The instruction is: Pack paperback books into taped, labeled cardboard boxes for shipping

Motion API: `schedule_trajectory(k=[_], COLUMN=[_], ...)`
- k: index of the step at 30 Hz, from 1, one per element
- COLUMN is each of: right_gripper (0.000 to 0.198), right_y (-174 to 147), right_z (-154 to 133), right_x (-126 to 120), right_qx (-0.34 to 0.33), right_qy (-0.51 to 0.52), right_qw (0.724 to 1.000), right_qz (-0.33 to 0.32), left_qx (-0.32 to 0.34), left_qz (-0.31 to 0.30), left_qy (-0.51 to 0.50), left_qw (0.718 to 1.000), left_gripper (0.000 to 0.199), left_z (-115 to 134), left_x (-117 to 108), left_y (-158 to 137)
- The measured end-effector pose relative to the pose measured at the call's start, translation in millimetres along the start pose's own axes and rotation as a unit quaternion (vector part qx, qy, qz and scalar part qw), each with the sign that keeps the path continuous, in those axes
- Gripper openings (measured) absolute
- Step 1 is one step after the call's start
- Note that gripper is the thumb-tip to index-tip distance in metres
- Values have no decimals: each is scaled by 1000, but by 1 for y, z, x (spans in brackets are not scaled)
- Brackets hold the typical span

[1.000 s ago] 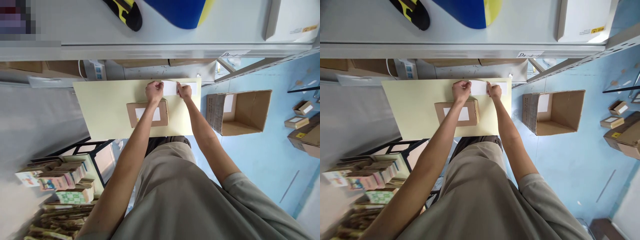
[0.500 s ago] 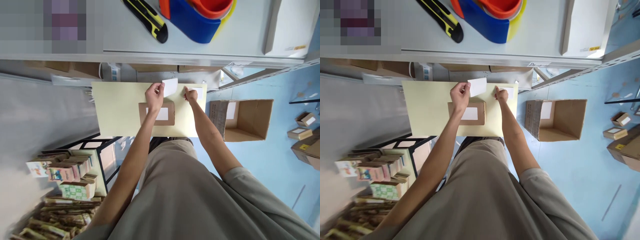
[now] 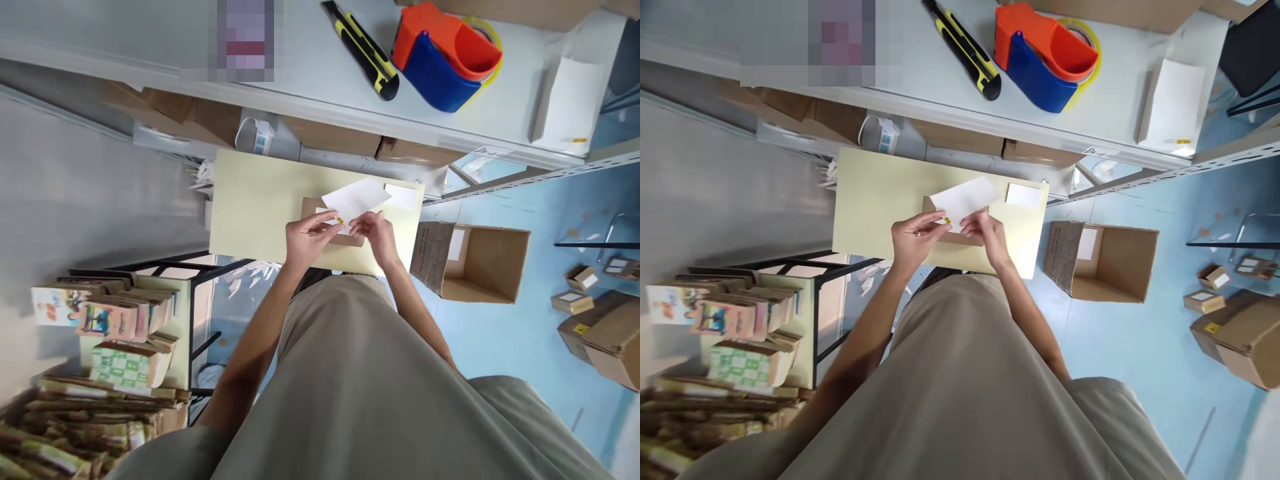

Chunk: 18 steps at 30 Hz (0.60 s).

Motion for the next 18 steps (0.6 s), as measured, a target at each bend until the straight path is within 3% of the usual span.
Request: schedule_trajectory(k=[5,10,14,18], right_gripper=[49,53,60,60], right_y=[-39,-48,-58,-62], right_z=[-29,-53,-65,-69], right_x=[45,77,105,131], right_qx=[-37,-87,-109,-117], right_qy=[-10,-49,-81,-111], right_qw=[999,994,990,986], right_qz=[37,45,31,29], left_qx=[6,-29,-66,-77], left_qz=[-14,-42,-93,-93], left_qy=[-40,-131,-214,-228], left_qw=[999,990,970,966], left_gripper=[42,67,42,28], left_z=[12,15,15,19], left_x=[-25,-56,-74,-97], left_y=[-21,-30,-30,-25])
Point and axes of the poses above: each hand's wrist, its own y-axis towards the middle knuckle, its own x-axis out of the palm, z = x × y, the point moved 8 cm from there along y, towards the middle knuckle, and after that the axes turned 2 degrees about -x, right-handed, at the moved point
